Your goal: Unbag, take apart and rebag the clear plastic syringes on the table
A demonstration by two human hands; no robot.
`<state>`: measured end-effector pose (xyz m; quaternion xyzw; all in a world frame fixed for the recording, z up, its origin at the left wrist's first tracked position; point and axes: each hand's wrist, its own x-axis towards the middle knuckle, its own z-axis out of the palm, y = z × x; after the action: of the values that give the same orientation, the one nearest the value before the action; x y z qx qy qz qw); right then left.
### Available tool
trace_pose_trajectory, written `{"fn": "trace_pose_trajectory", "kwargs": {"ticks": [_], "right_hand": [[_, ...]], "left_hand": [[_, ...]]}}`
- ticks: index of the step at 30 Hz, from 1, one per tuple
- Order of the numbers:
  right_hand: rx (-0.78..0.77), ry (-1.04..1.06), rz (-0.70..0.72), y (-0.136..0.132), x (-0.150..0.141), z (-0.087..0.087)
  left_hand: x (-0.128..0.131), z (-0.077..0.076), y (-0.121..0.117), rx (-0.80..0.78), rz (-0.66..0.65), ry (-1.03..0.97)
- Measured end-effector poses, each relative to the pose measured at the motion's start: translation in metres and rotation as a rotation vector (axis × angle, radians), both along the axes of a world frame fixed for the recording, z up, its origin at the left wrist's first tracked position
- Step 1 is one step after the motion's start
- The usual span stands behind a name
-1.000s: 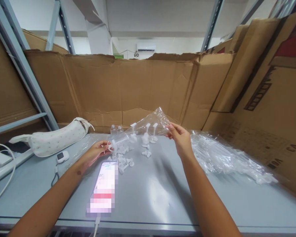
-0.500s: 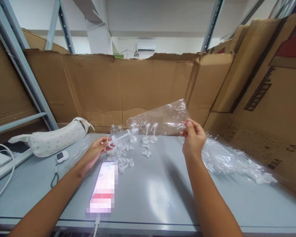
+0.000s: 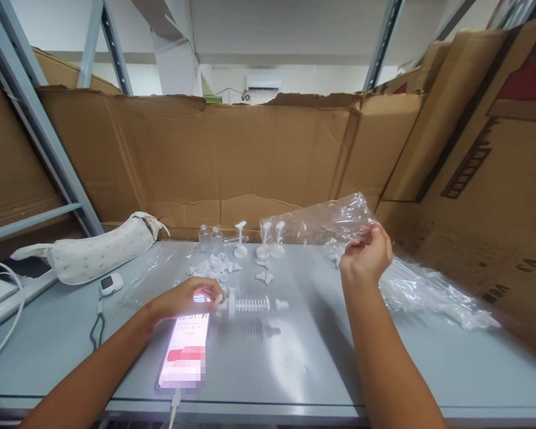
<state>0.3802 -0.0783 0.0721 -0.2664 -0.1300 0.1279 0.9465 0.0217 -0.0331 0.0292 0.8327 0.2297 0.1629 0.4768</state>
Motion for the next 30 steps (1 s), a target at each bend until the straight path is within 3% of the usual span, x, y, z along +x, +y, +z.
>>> {"fn": "trace_pose_trajectory", "kwargs": {"ticks": [6,12,21,24,27,30], "right_hand": [[-0.009,0.121,0.21,0.002,-0.006,0.002],[-0.072,0.056,0.368,0.015,-0.023,-0.01],[-0.349,-0.268,0.586,0.024,-0.065,-0.031],[-0.438,-0.433,0.686,0.024,-0.077,-0.035],[-0.48,-0.586,0.768,0.023,-0.089,-0.042],[-0.506,-0.703,0.807,0.023,-0.101,-0.049]], "left_hand": [[0.007,-0.008,-0.002,0.188,-0.113,0.136],[0.016,-0.009,-0.007,0.327,0.03,0.213],[0.02,-0.015,-0.009,0.534,0.172,0.047],[0.017,-0.016,-0.006,0.433,0.282,-0.089],[0.014,-0.013,-0.003,0.131,0.371,-0.3],[0.013,-0.007,-0.004,-0.192,0.272,-0.431]]}}
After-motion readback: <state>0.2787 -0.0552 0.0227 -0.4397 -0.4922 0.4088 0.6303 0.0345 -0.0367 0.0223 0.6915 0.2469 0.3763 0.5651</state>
